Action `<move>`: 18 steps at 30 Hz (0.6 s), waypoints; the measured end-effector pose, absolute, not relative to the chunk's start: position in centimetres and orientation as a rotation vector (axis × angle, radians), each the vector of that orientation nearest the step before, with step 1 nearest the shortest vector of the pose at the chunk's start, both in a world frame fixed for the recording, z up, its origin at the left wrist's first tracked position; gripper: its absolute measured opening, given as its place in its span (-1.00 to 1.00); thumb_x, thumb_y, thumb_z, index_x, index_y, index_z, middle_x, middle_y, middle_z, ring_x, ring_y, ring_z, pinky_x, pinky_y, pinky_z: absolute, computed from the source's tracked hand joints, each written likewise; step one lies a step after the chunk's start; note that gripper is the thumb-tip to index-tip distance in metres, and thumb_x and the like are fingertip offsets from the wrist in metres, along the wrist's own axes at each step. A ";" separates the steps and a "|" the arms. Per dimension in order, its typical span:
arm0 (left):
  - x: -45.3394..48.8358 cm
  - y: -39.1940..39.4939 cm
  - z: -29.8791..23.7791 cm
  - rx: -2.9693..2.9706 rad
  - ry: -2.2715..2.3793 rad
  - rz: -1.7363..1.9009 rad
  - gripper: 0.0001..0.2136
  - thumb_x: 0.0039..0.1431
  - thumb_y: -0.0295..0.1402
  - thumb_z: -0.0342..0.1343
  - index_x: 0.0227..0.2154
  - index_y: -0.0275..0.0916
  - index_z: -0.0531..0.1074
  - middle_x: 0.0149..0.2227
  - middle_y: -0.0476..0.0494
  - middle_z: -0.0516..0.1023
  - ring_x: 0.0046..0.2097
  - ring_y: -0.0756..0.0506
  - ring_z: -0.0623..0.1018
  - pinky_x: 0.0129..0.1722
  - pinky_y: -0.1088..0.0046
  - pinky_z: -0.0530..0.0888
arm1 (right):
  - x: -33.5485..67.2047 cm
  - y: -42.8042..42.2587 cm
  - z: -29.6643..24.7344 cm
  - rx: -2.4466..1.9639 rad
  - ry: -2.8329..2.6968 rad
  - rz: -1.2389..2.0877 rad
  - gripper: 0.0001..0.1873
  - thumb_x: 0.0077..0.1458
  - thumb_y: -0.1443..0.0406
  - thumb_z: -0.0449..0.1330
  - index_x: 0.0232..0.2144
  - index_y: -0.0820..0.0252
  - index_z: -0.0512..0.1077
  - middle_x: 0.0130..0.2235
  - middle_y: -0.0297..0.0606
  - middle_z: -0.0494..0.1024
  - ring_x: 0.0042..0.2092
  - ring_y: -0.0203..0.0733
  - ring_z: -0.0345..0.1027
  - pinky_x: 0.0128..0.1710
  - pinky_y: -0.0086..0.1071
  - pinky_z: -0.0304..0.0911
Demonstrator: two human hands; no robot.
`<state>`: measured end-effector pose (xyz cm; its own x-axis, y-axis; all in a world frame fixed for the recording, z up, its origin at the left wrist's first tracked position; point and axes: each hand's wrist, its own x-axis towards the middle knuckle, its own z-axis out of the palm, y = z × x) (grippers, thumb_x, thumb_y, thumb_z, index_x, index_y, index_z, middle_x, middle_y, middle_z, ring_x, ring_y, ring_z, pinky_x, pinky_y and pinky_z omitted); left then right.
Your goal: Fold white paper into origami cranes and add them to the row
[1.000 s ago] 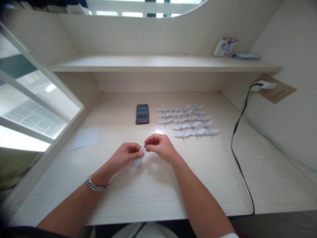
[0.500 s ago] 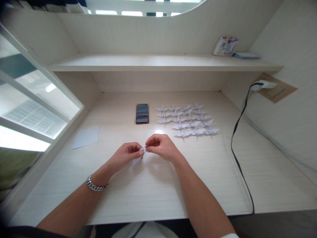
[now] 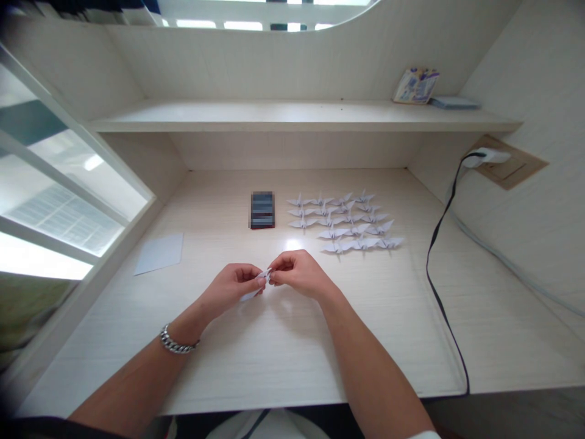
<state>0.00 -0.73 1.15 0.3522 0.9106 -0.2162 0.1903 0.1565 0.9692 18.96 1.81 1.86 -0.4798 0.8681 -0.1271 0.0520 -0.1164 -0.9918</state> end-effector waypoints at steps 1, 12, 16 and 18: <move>0.0 -0.8 1.2 1.336 1.120 0.708 -0.74 -0.01 -0.20 0.15 -0.48 -0.35 0.49 -0.54 -0.12 0.49 -0.50 0.01 0.40 -0.52 0.52 0.27 | 18.9 1.8 1.8 -1.040 -1.508 1.670 -0.84 -0.21 0.35 0.28 -0.45 0.30 0.51 -0.49 -0.23 0.56 -0.42 -0.22 0.44 -0.39 -0.34 0.34; -0.2 -0.9 1.5 1.433 1.138 0.654 -0.78 -0.01 -0.23 0.13 -0.51 -0.32 0.47 -0.53 -0.11 0.49 -0.51 0.00 0.41 -0.53 0.52 0.27 | 18.7 1.8 2.0 -1.031 -1.332 1.778 -0.84 -0.31 0.34 0.34 -0.53 0.29 0.51 -0.53 -0.24 0.56 -0.44 -0.20 0.47 -0.33 -0.27 0.39; -0.2 -0.8 1.3 1.449 1.174 0.723 -0.78 -0.01 -0.22 0.13 -0.53 -0.32 0.45 -0.55 -0.07 0.46 -0.52 0.02 0.37 -0.54 0.54 0.25 | 18.3 1.8 2.0 -1.014 -1.203 1.717 -0.83 -0.25 0.31 0.32 -0.49 0.28 0.50 -0.48 -0.25 0.56 -0.43 -0.24 0.45 -0.34 -0.30 0.39; 0.0 -0.7 1.1 1.461 1.192 0.788 -0.77 0.01 -0.20 0.12 -0.50 -0.31 0.45 -0.52 -0.08 0.47 -0.50 0.02 0.38 -0.52 0.53 0.27 | 18.1 1.8 1.8 -0.994 -1.152 1.708 -0.74 -0.24 0.29 0.34 -0.40 0.25 0.49 -0.42 -0.25 0.57 -0.41 -0.25 0.45 -0.34 -0.31 0.38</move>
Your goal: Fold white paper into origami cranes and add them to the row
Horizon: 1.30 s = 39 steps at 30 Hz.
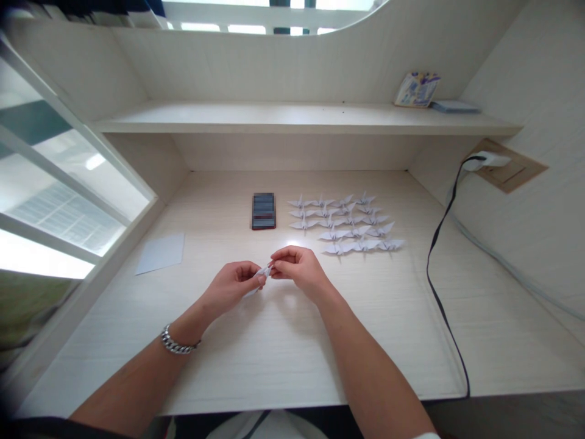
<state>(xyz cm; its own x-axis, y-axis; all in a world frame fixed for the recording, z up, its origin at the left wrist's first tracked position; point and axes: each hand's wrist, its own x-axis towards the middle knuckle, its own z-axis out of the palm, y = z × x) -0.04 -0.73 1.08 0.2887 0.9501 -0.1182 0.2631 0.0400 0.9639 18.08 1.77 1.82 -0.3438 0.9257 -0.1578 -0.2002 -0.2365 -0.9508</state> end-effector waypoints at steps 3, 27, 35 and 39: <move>0.2 -0.7 0.9 1.490 1.248 0.880 -0.73 0.02 -0.16 0.12 -0.46 -0.31 0.47 -0.50 -0.09 0.50 -0.47 0.00 0.41 -0.50 0.53 0.30 | 17.5 1.6 1.4 -0.970 -1.230 1.699 -0.65 -0.28 0.25 0.37 -0.35 0.24 0.48 -0.41 -0.24 0.56 -0.38 -0.23 0.44 -0.33 -0.32 0.35; 0.6 -1.1 1.3 1.436 1.360 1.083 -0.75 -0.02 -0.18 0.18 -0.40 -0.27 0.53 -0.41 -0.11 0.59 -0.38 -0.06 0.50 -0.39 0.50 0.38 | 16.1 1.3 0.7 -1.004 -1.325 1.470 -0.82 -0.10 0.22 0.26 -0.45 0.24 0.50 -0.43 -0.27 0.52 -0.39 -0.27 0.33 -0.33 -0.37 0.25; 0.6 -1.2 1.2 1.490 1.388 1.056 -0.76 0.01 -0.18 0.15 -0.41 -0.26 0.52 -0.42 -0.10 0.58 -0.37 -0.05 0.49 -0.40 0.51 0.37 | 16.0 1.5 0.2 -0.974 -1.297 1.432 -0.80 -0.09 0.20 0.28 -0.46 0.25 0.48 -0.46 -0.28 0.50 -0.40 -0.28 0.33 -0.34 -0.36 0.26; 0.6 -1.1 1.0 1.482 1.368 1.061 -0.76 0.01 -0.18 0.16 -0.40 -0.27 0.52 -0.43 -0.10 0.57 -0.39 -0.04 0.49 -0.41 0.51 0.37 | 16.0 1.4 0.4 -0.944 -1.318 1.421 -0.81 -0.06 0.20 0.26 -0.47 0.24 0.49 -0.47 -0.28 0.51 -0.40 -0.27 0.34 -0.34 -0.37 0.26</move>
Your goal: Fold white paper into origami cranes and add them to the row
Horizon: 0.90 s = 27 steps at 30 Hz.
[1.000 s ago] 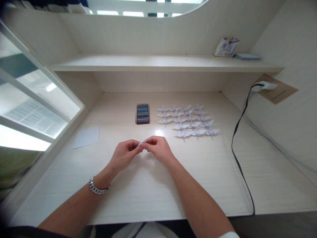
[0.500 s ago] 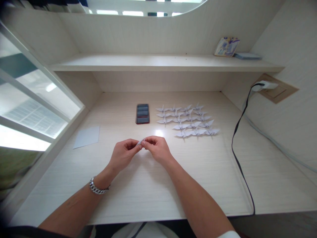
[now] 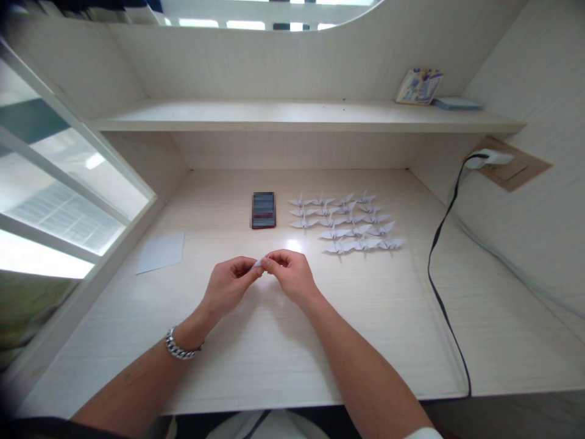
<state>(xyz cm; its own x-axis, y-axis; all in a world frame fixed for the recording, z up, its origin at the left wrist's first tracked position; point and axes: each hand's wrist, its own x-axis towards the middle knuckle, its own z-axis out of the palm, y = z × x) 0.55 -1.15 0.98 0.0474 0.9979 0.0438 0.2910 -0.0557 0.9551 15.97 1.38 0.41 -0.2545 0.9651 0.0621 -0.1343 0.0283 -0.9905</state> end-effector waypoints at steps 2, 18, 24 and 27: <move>0.5 -1.1 0.8 1.477 1.349 1.055 -0.77 0.02 -0.19 0.15 -0.40 -0.28 0.51 -0.42 -0.11 0.57 -0.39 -0.04 0.48 -0.42 0.51 0.37 | 16.0 1.4 0.5 -0.937 -1.314 1.427 -0.82 -0.06 0.21 0.25 -0.48 0.23 0.49 -0.48 -0.29 0.51 -0.41 -0.28 0.34 -0.36 -0.38 0.25; 0.2 -0.8 0.8 1.413 1.223 0.936 -0.77 0.01 -0.21 0.16 -0.43 -0.32 0.46 -0.45 -0.13 0.53 -0.41 -0.04 0.47 -0.43 0.48 0.38 | 16.5 1.6 0.6 -0.982 -1.207 1.651 -0.76 -0.12 0.15 0.28 -0.48 0.24 0.50 -0.50 -0.29 0.50 -0.44 -0.29 0.35 -0.35 -0.35 0.31; 0.0 -0.7 0.5 1.475 1.282 0.933 -0.76 0.02 -0.18 0.14 -0.42 -0.30 0.47 -0.45 -0.11 0.52 -0.42 -0.03 0.46 -0.44 0.50 0.36 | 16.6 1.8 0.6 -0.976 -1.243 1.658 -0.72 -0.03 0.10 0.19 -0.47 0.22 0.46 -0.48 -0.30 0.48 -0.42 -0.29 0.35 -0.36 -0.37 0.30; 0.0 -0.7 0.5 1.515 1.309 0.924 -0.74 0.03 -0.16 0.13 -0.43 -0.30 0.48 -0.46 -0.11 0.52 -0.43 -0.03 0.45 -0.46 0.50 0.35 | 16.6 1.7 0.7 -0.995 -1.358 1.580 -0.78 -0.10 0.17 0.26 -0.48 0.23 0.45 -0.50 -0.32 0.46 -0.44 -0.31 0.32 -0.39 -0.40 0.25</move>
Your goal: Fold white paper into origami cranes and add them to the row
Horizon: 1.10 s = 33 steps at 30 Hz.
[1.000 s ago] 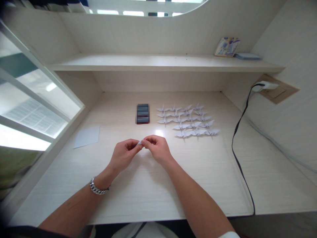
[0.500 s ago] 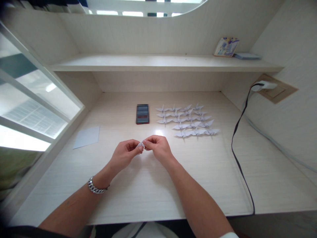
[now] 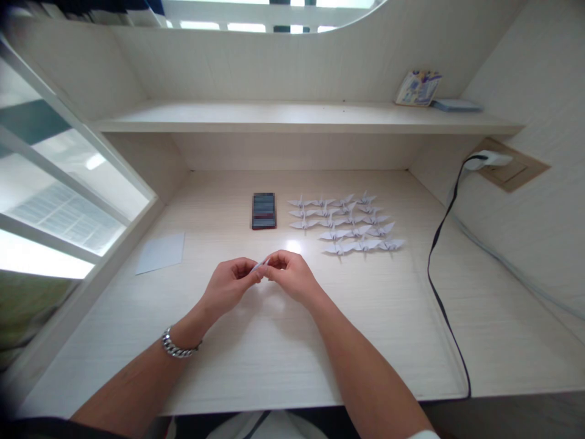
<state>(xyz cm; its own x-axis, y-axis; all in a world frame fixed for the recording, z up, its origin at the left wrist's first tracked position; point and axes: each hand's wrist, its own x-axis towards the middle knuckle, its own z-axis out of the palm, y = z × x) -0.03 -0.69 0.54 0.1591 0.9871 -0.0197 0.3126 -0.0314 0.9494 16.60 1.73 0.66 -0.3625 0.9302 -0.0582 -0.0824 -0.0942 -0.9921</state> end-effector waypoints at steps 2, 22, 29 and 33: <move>0.0 -0.7 0.7 1.536 1.312 0.914 -0.73 0.03 -0.15 0.12 -0.43 -0.29 0.48 -0.45 -0.11 0.53 -0.42 -0.03 0.45 -0.45 0.50 0.35 | 16.6 1.7 0.7 -1.035 -1.407 1.529 -0.82 -0.14 0.22 0.29 -0.51 0.24 0.44 -0.52 -0.33 0.45 -0.46 -0.32 0.29 -0.42 -0.42 0.21; 0.1 -0.8 1.6 1.406 1.266 0.997 -0.78 -0.04 -0.21 0.18 -0.44 -0.28 0.53 -0.46 -0.12 0.56 -0.43 -0.05 0.47 -0.44 0.48 0.38 | 16.3 1.7 0.7 -1.068 -1.147 1.565 -0.74 -0.21 0.16 0.33 -0.51 0.25 0.48 -0.53 -0.29 0.49 -0.47 -0.29 0.33 -0.41 -0.37 0.30; -0.9 -0.1 1.1 1.335 1.352 1.080 -0.81 -0.06 -0.26 0.21 -0.43 -0.30 0.52 -0.48 -0.13 0.54 -0.45 -0.02 0.46 -0.47 0.49 0.37 | 16.8 1.8 0.8 -1.142 -1.257 1.536 -0.73 -0.19 0.15 0.31 -0.45 0.22 0.45 -0.48 -0.29 0.49 -0.42 -0.25 0.37 -0.40 -0.36 0.29; -0.8 -0.2 1.1 1.353 1.303 1.055 -0.80 -0.06 -0.27 0.21 -0.40 -0.30 0.51 -0.45 -0.14 0.55 -0.40 -0.04 0.49 -0.43 0.48 0.40 | 16.5 1.5 0.5 -1.150 -1.567 1.388 -0.79 -0.08 0.17 0.24 -0.45 0.22 0.49 -0.46 -0.28 0.50 -0.41 -0.26 0.34 -0.39 -0.38 0.24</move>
<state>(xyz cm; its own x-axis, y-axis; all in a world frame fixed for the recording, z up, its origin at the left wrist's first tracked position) -0.83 -0.21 1.07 0.0605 0.9978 -0.0272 0.1807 0.0158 0.9834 16.55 1.48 0.55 -0.3283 0.9439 -0.0352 0.1487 0.0149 -0.9888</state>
